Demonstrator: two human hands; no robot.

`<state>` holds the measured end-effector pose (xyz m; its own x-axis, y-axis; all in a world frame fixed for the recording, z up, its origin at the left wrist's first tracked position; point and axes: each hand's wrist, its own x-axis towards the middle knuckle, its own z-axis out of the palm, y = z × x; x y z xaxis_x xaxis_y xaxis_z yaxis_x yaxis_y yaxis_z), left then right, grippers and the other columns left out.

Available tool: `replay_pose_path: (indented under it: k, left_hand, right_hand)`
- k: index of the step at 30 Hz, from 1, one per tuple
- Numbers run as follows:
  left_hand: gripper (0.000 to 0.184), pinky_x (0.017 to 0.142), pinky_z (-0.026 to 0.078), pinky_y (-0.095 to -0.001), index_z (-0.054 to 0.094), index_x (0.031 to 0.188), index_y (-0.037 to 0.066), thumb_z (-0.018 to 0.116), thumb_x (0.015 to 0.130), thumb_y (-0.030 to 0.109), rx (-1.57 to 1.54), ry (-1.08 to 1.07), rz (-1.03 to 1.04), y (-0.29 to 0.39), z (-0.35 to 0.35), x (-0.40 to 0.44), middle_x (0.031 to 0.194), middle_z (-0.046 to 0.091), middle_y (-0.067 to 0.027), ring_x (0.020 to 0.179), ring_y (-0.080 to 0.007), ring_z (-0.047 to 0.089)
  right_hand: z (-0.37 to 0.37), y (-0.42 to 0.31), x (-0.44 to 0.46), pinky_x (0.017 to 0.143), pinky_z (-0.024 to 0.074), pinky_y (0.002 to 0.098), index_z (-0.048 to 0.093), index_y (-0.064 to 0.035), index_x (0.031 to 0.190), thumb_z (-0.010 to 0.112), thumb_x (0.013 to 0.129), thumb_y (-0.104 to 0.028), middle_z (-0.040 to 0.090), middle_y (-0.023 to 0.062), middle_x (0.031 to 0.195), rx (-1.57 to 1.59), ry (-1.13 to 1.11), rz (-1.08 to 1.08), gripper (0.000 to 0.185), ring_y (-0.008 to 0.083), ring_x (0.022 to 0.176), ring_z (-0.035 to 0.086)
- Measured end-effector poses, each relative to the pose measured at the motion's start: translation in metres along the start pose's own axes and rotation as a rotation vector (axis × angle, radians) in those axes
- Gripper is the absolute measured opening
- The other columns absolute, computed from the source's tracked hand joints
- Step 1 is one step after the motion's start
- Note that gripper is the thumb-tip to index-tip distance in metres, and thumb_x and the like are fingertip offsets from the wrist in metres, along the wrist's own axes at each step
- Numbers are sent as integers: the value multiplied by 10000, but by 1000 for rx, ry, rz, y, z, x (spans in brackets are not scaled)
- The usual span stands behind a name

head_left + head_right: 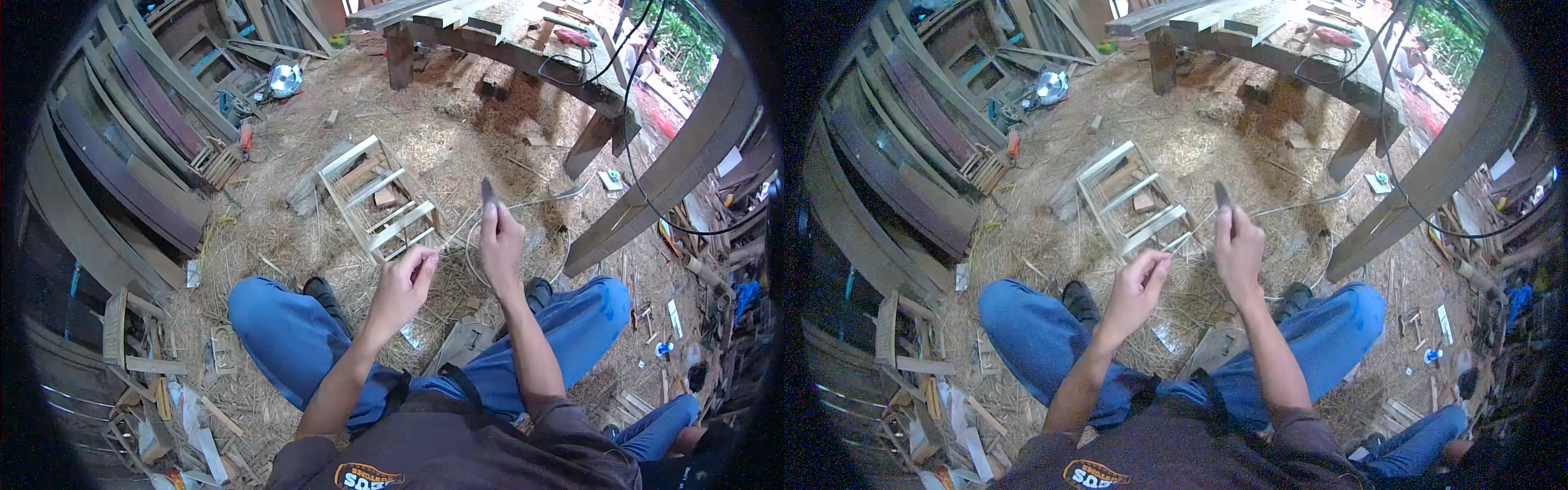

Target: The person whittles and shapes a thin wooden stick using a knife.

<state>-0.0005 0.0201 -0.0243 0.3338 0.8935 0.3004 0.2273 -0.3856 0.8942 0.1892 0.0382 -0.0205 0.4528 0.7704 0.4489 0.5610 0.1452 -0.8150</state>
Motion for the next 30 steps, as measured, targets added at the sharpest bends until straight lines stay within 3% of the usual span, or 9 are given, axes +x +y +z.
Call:
replay_pose_path:
  k: [4,8,11,16,19,20,24,27,30]
  left_hand:
    - [174,552,444,-327,631,1049,-19,577,1019,144,-8,-13,-75,-6,1,-1,681,618,-121,566,-171,573]
    - [190,541,428,-323,628,1052,-21,569,1025,157,-38,10,40,-3,-2,0,657,601,-113,560,-154,556]
    - [191,535,428,-326,629,1051,-20,571,1025,160,-54,-19,-45,2,-5,0,647,597,-118,549,-159,561]
    - [188,531,435,-328,639,1032,-18,575,1022,158,5,12,7,-3,-13,-6,661,607,-124,543,-160,572]
    - [186,627,445,-265,658,1077,-22,583,1023,140,-72,-32,-123,-6,-18,-10,766,625,-16,700,-72,548]
    - [196,698,482,-259,654,1088,-28,582,1023,143,-84,-27,-139,-13,-19,-13,834,669,-44,775,-79,598]
    - [198,759,496,-257,639,1108,-27,570,1030,142,-25,-37,-132,-15,-35,-24,912,702,-63,843,-79,616]
    - [223,561,430,-301,650,1078,-14,583,1028,193,-130,118,-67,-29,-41,-28,673,567,-58,607,-82,499]
    - [238,589,430,-283,644,1070,-22,580,1034,205,-162,141,-61,-30,-56,-34,699,576,-31,646,-70,491]
  right_hand:
    - [11,1,-39,494,434,418,606,-2,820,522,1016,-202,577,199,586,-88,-175,-127,292,312,485,598]
    - [2,8,-3,508,446,419,633,-2,860,539,1007,-200,590,209,603,-44,-83,35,264,299,503,608]
    - [12,-2,-27,498,432,409,645,13,872,535,1011,-194,586,201,600,14,-131,-189,272,276,485,586]
    - [10,-5,-17,501,433,414,653,-2,916,556,1002,-190,586,214,627,44,-200,36,229,316,497,595]
    - [18,-7,-32,501,420,399,647,10,885,557,1008,-195,569,200,615,-8,-245,-214,255,267,498,577]
    - [21,-11,-43,513,424,401,643,11,882,556,1009,-198,568,197,618,-20,-276,-135,260,282,524,587]
    - [30,-13,-36,517,419,436,629,9,871,553,1005,-184,568,214,619,80,-204,111,247,352,530,577]
    - [53,-22,-57,502,388,404,633,21,866,547,1018,-209,530,159,577,8,-238,-180,289,216,497,515]
    - [58,-43,-53,503,398,439,618,31,839,558,1006,-210,568,202,605,105,-215,-19,299,323,499,554]
